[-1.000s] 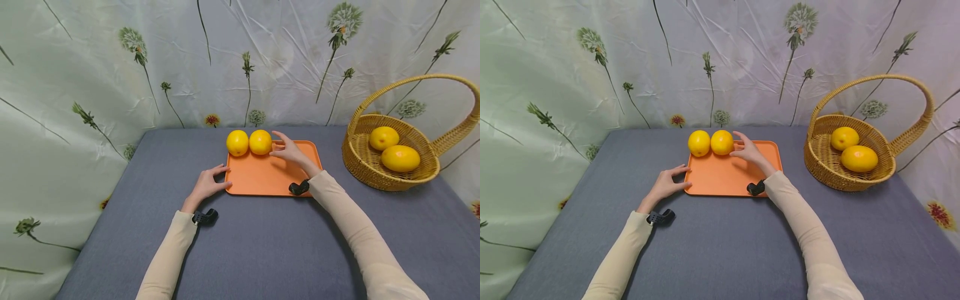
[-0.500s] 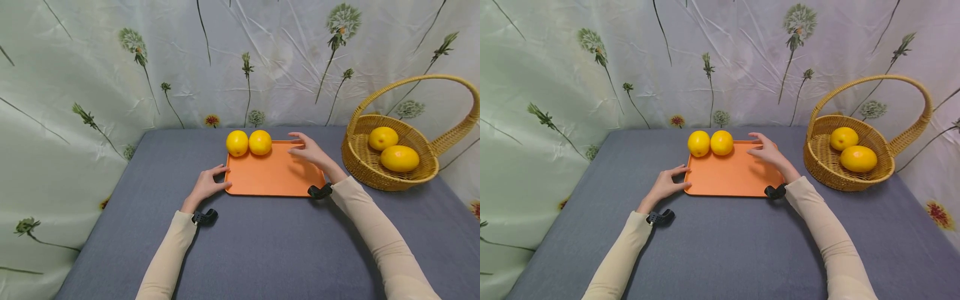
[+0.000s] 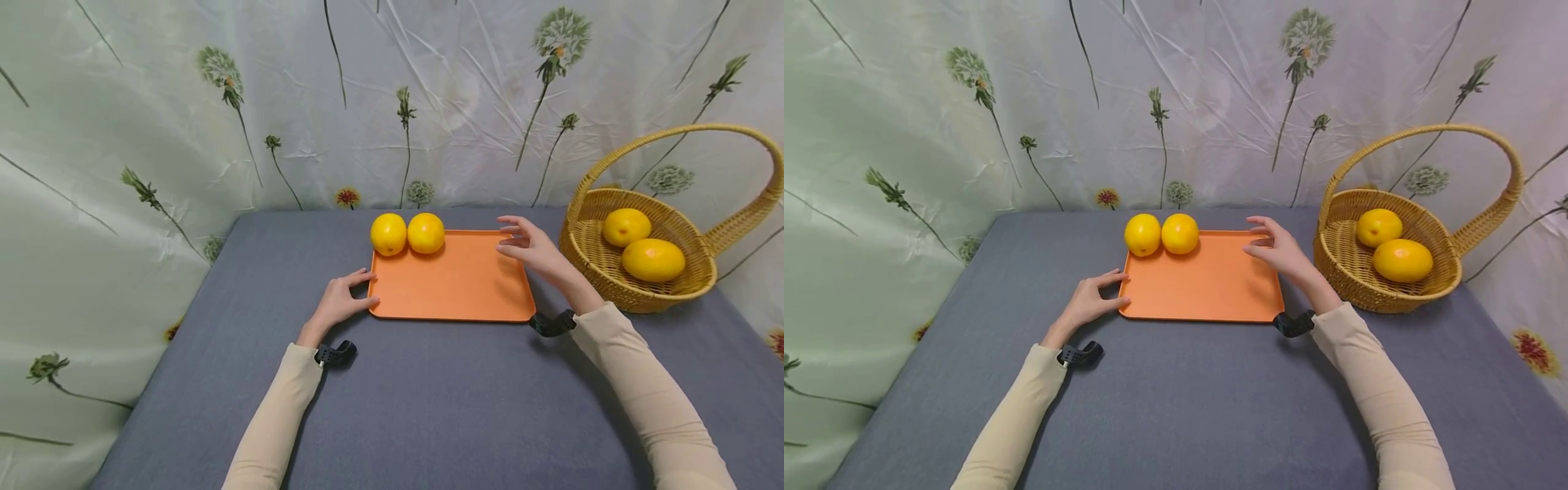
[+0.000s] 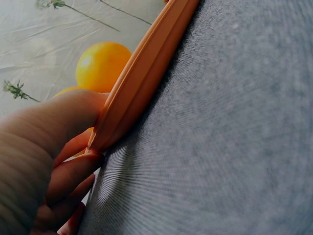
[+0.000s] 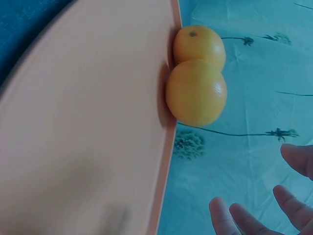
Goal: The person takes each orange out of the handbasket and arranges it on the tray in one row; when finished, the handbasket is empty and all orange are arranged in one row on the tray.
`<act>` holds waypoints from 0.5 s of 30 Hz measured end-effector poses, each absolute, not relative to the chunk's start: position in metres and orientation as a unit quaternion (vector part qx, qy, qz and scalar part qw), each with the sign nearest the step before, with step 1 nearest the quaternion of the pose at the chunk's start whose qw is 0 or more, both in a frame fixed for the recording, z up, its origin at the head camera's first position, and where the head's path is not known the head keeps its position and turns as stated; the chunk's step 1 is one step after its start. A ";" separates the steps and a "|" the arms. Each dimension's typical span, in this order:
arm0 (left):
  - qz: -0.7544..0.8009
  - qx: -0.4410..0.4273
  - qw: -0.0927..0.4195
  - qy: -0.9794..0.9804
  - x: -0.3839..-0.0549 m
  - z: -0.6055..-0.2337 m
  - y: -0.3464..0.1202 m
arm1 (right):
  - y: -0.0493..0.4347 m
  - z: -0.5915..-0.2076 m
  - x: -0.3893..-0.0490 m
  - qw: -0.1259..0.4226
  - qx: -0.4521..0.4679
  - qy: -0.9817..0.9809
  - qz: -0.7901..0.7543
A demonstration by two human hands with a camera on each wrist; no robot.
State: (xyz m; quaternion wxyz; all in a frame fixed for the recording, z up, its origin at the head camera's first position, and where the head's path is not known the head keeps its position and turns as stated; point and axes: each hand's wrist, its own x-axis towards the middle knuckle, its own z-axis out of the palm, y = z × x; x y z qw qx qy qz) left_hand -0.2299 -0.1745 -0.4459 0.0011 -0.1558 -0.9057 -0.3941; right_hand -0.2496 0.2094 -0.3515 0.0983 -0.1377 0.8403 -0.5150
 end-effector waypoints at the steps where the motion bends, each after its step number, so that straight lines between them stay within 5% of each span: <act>1: -0.395 -0.156 0.002 -0.905 -0.230 -0.446 -0.174 | 0.212 -0.350 -0.248 0.093 -0.138 0.842 -0.514; 15: -0.394 -0.160 0.009 -0.905 -0.230 -0.445 -0.174 | 0.244 -0.342 -0.225 0.011 -0.137 0.850 -0.509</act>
